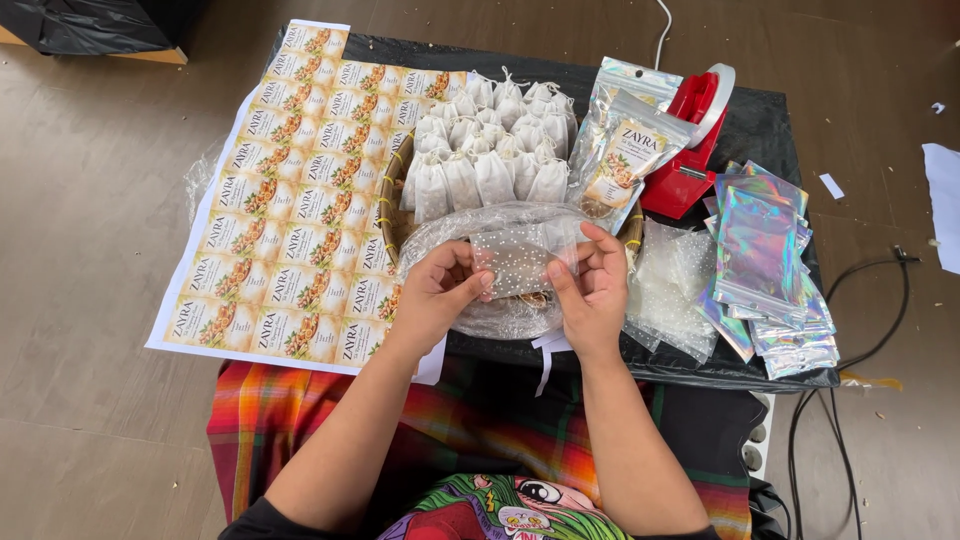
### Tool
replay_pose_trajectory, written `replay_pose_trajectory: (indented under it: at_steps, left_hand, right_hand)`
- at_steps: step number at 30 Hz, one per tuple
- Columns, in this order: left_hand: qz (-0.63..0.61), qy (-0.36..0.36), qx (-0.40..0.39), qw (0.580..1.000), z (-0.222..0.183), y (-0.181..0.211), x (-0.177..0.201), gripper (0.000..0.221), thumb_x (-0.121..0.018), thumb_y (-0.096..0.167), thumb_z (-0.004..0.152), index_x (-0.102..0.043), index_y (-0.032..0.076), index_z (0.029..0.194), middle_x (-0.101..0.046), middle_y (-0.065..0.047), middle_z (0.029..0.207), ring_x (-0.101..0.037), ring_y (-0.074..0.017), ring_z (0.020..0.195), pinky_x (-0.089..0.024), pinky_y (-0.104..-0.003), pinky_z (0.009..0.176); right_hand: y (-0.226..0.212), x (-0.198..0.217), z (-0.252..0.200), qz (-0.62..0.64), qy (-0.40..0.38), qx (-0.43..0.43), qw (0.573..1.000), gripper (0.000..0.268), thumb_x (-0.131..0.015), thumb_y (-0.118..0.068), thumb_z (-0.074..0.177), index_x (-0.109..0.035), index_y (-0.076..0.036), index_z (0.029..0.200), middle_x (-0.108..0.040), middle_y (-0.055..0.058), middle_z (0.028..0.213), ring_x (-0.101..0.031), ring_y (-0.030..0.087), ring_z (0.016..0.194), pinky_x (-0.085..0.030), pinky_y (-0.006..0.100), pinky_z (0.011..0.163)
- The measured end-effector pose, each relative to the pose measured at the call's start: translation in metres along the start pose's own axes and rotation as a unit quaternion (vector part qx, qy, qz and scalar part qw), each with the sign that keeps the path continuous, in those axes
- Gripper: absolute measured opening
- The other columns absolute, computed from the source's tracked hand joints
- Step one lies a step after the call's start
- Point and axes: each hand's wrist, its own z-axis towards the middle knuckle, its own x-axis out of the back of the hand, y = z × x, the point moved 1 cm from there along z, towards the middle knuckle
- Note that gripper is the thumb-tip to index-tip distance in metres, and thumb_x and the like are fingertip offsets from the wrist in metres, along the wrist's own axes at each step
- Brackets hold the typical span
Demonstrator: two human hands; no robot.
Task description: The person is manually filling small plastic pouches with dried lemon slices from a central bowl.
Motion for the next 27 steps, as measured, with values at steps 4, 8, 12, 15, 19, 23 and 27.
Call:
replay_pose_trajectory:
  at_steps: [4, 8, 12, 15, 19, 23, 27]
  left_hand:
    - [0.001, -0.002, 0.004, 1.000, 0.000, -0.007, 0.003, 0.010, -0.073, 0.001, 0.093, -0.064, -0.002, 0.092, -0.065, -0.009, 0.073, -0.067, -0.0127, 0.068, -0.061, -0.028, 0.068]
    - [0.014, 0.002, -0.006, 1.000, 0.001, -0.012, 0.005, 0.010, -0.072, 0.005, 0.095, -0.064, -0.001, 0.093, -0.064, -0.010, 0.071, -0.068, -0.0138, 0.066, -0.061, -0.028, 0.067]
    - [0.012, 0.011, 0.004, 1.000, 0.000, -0.017, 0.007, 0.011, -0.070, 0.009, 0.097, -0.064, -0.001, 0.095, -0.061, -0.010, 0.071, -0.068, -0.0136, 0.065, -0.062, -0.030, 0.066]
    - [0.018, 0.010, 0.000, 1.000, 0.000, -0.014, 0.005, 0.014, -0.066, 0.011, 0.100, -0.064, -0.002, 0.095, -0.062, -0.011, 0.069, -0.068, -0.0142, 0.063, -0.062, -0.030, 0.066]
    - [0.009, 0.011, 0.006, 1.000, -0.001, -0.007, 0.003, 0.018, -0.061, 0.014, 0.104, -0.064, -0.001, 0.094, -0.062, -0.010, 0.066, -0.068, -0.0139, 0.062, -0.062, -0.030, 0.065]
    - [0.026, 0.019, 0.000, 0.999, -0.002, -0.009, 0.002, 0.014, -0.059, 0.011, 0.103, -0.064, -0.001, 0.098, -0.065, -0.011, 0.071, -0.069, -0.0144, 0.065, -0.065, -0.032, 0.069]
    - [0.028, 0.021, -0.022, 0.999, -0.002, -0.019, 0.002, 0.009, -0.063, 0.006, 0.100, -0.061, 0.000, 0.107, -0.066, -0.011, 0.081, -0.070, -0.0144, 0.072, -0.065, -0.033, 0.072]
  right_hand:
    - [0.003, 0.002, 0.000, 0.002, 0.001, -0.003, 1.000, 0.056, -0.071, 0.003, 0.092, -0.044, -0.001, 0.140, -0.055, 0.007, 0.088, -0.062, 0.011, 0.074, -0.055, 0.021, 0.071]
    - [0.005, 0.003, -0.001, 0.015, 0.001, -0.003, 1.000, 0.056, -0.071, 0.004, 0.091, -0.044, -0.001, 0.140, -0.054, 0.007, 0.088, -0.063, 0.012, 0.074, -0.057, 0.023, 0.071]
    - [0.011, 0.005, -0.002, 0.024, 0.005, -0.004, 1.000, 0.055, -0.071, 0.004, 0.091, -0.045, 0.000, 0.139, -0.051, 0.005, 0.090, -0.064, 0.012, 0.075, -0.058, 0.023, 0.071]
    - [0.013, 0.007, -0.001, 0.024, 0.002, -0.001, 1.000, 0.056, -0.071, 0.004, 0.091, -0.044, 0.000, 0.140, -0.050, 0.005, 0.090, -0.066, 0.013, 0.074, -0.058, 0.024, 0.071]
    - [0.013, 0.008, 0.000, 0.021, -0.002, 0.000, 1.000, 0.055, -0.070, 0.005, 0.091, -0.043, 0.001, 0.139, -0.053, 0.008, 0.087, -0.066, 0.015, 0.072, -0.059, 0.025, 0.070]
    - [0.012, 0.007, 0.000, 0.020, 0.003, -0.002, 1.000, 0.054, -0.071, 0.004, 0.091, -0.045, 0.001, 0.139, -0.054, 0.009, 0.086, -0.065, 0.015, 0.071, -0.057, 0.024, 0.070]
    - [0.011, 0.008, 0.001, 0.021, 0.004, -0.001, 1.000, 0.053, -0.071, 0.003, 0.091, -0.046, 0.001, 0.138, -0.055, 0.009, 0.086, -0.066, 0.015, 0.071, -0.057, 0.025, 0.069]
